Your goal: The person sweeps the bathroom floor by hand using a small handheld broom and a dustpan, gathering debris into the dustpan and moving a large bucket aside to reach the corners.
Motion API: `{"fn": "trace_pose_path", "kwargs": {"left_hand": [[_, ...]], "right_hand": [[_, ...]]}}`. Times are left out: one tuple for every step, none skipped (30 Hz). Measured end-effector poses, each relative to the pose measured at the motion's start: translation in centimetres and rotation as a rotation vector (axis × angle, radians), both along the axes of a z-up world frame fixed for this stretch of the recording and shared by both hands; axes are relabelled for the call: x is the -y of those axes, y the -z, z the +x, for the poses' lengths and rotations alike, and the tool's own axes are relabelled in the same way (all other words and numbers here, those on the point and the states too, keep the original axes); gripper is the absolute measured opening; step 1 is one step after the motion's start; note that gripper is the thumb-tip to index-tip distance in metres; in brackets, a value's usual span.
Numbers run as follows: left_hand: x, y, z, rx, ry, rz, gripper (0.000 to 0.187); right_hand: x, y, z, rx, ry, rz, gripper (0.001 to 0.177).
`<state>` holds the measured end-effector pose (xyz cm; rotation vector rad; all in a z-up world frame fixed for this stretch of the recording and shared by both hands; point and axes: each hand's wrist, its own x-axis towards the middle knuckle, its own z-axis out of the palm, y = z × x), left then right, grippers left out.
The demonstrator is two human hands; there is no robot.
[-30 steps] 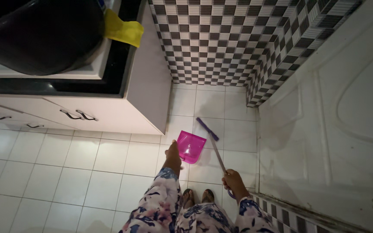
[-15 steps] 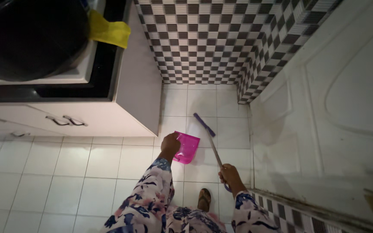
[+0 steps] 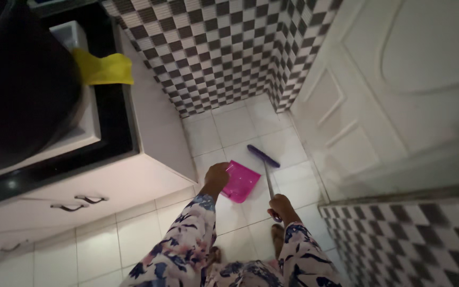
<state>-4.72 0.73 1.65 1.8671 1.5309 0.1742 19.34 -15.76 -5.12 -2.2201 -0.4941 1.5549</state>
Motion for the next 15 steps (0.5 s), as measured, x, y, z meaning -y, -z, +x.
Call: {"fn": "trace_pose_path", "kwargs": {"left_hand": [[-0.1,0.4,-0.3,-0.017,0.025,0.002,0.037],[-0.4,0.5,-0.2,-0.033,0.05,0.004,0.037],[-0.7,0.6,0.0,-0.049,0.074,0.006,0.036],[-0.7,0.8,0.0,-0.026,0.071,-0.017,0.038],[-0.7,0.9,0.1,-0.003,0.067,-0.04,0.04],[-0.7,1.2,-0.4,0.013,0.062,-0.065,0.043],[-0.7,1.5,-1.0,0.105,0.113,-0.017,0.042],[-0.4,1.8,-1.5,0.199,0.164,0.028,0.041],[-0.2,2.1,-1.8,0.294,0.214,0.071,0.039],[-0.1,2.2,-1.9,0.238,0.272,0.135,0.038],[0.0,2.0,-1.6,0.183,0.331,0.198,0.036],[0.4,1.8,-1.5,0.128,0.39,0.259,0.034],[0.9,1.6,-1.8,0.137,0.368,0.207,0.034],[1.3,1.3,-1.8,0.148,0.345,0.161,0.034],[1.6,0.9,-1.9,0.158,0.322,0.114,0.034]], "right_hand": [[0.9,0.4,-1.4,0.011,0.024,-0.038,0.016],[1.7,0.6,-2.6,0.021,0.049,-0.078,0.018],[2.6,0.7,-3.8,0.011,0.084,-0.069,0.016],[3.7,0.9,-4.6,0.002,0.11,-0.063,0.014],[4.7,0.9,-5.2,-0.006,0.135,-0.056,0.013],[5.5,0.9,-5.9,-0.003,0.096,-0.052,0.01],[6.3,0.7,-6.3,0.001,0.057,-0.049,0.008],[7.4,0.3,-6.7,0.005,0.019,-0.048,0.008],[8.8,0.0,-7.1,-0.004,0.052,0.001,0.007],[10.1,-0.1,-7.7,-0.014,0.079,0.053,0.006],[11.1,-0.2,-8.4,-0.024,0.107,0.105,0.006],[12.0,-0.4,-9.3,-0.026,0.144,0.102,0.006],[12.8,-0.6,-10.1,-0.028,0.181,0.099,0.007],[13.1,-1.0,-10.5,-0.026,0.218,0.101,0.008],[13.4,-1.4,-10.9,-0.012,0.233,0.11,0.008]]}}
